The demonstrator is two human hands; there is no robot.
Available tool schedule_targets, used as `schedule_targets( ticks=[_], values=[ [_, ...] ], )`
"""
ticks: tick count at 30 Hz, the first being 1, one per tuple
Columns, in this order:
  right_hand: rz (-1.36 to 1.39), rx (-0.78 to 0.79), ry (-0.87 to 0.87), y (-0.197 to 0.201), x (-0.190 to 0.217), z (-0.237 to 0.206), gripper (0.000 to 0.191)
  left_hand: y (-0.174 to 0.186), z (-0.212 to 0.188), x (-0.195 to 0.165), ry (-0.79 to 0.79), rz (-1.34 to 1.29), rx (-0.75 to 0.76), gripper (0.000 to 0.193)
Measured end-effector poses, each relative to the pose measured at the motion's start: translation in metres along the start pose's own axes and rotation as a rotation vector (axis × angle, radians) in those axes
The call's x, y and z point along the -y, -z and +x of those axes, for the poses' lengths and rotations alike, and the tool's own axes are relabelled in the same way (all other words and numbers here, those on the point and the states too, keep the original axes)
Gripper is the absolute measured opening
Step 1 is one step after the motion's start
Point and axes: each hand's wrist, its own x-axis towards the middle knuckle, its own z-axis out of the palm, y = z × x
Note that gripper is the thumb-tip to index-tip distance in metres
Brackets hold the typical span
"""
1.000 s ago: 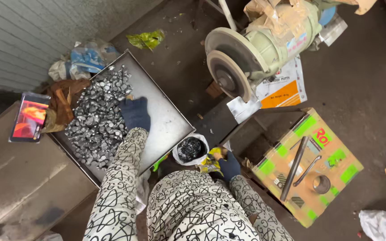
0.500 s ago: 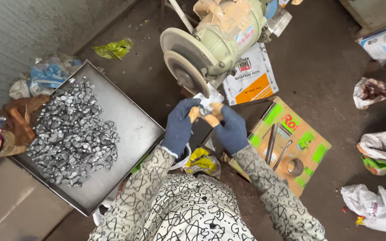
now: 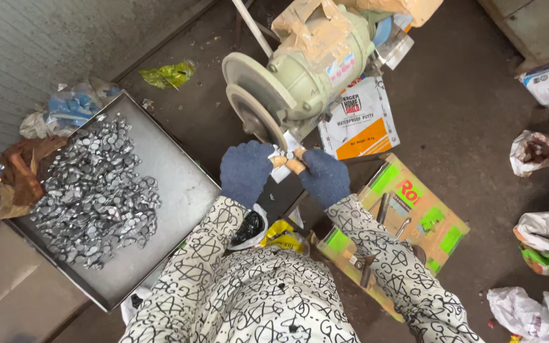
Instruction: The person picks small metal pieces one at a time from a container, holds each against a spinning bench grinder to grind its edge with sparks flying, and places the ground piece onto a large tray of finished pieces, repeating the cycle throughout the episode.
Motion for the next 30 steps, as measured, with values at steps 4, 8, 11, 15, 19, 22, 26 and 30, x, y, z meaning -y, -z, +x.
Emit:
schedule_targets(
  ticks=[4,8,11,15,19,22,26,30],
  values=[
    [0.011,0.148,0.021,-0.005,-0.012,0.013,0.028,-0.014,0.000,0.006,-0.015,0.152,-0.020,0.013],
    [0.069,0.264,0.302,-0.001,-0.035,0.040,0.026,-0.025,-0.008,0.006,-0.018,0.010,-0.087,0.026],
    [0.107,0.357,0.408,-0.001,-0.050,0.061,0.028,-0.026,-0.011,0.001,0.013,0.072,-0.024,0.022],
    [-0.029,0.477,0.428,-0.003,-0.055,0.072,0.020,-0.021,-0.013,-0.001,-0.015,-0.034,-0.054,0.023],
    [0.099,0.446,0.324,0.003,-0.047,0.072,0.025,-0.015,-0.010,0.001,0.030,-0.103,0.014,0.018],
    [0.168,0.211,0.247,0.007,-0.031,0.050,0.026,-0.011,-0.015,-0.006,-0.013,-0.114,-0.014,0.013],
    [1.696,-0.169,-0.403,-0.019,0.028,-0.039,0.012,0.005,-0.043,-0.014,-0.191,-0.120,0.061,0.014],
    [2.236,0.038,-0.989,-0.036,0.073,-0.098,0.035,0.032,-0.091,0.045,0.118,-0.666,0.017,0.035]
  ],
)
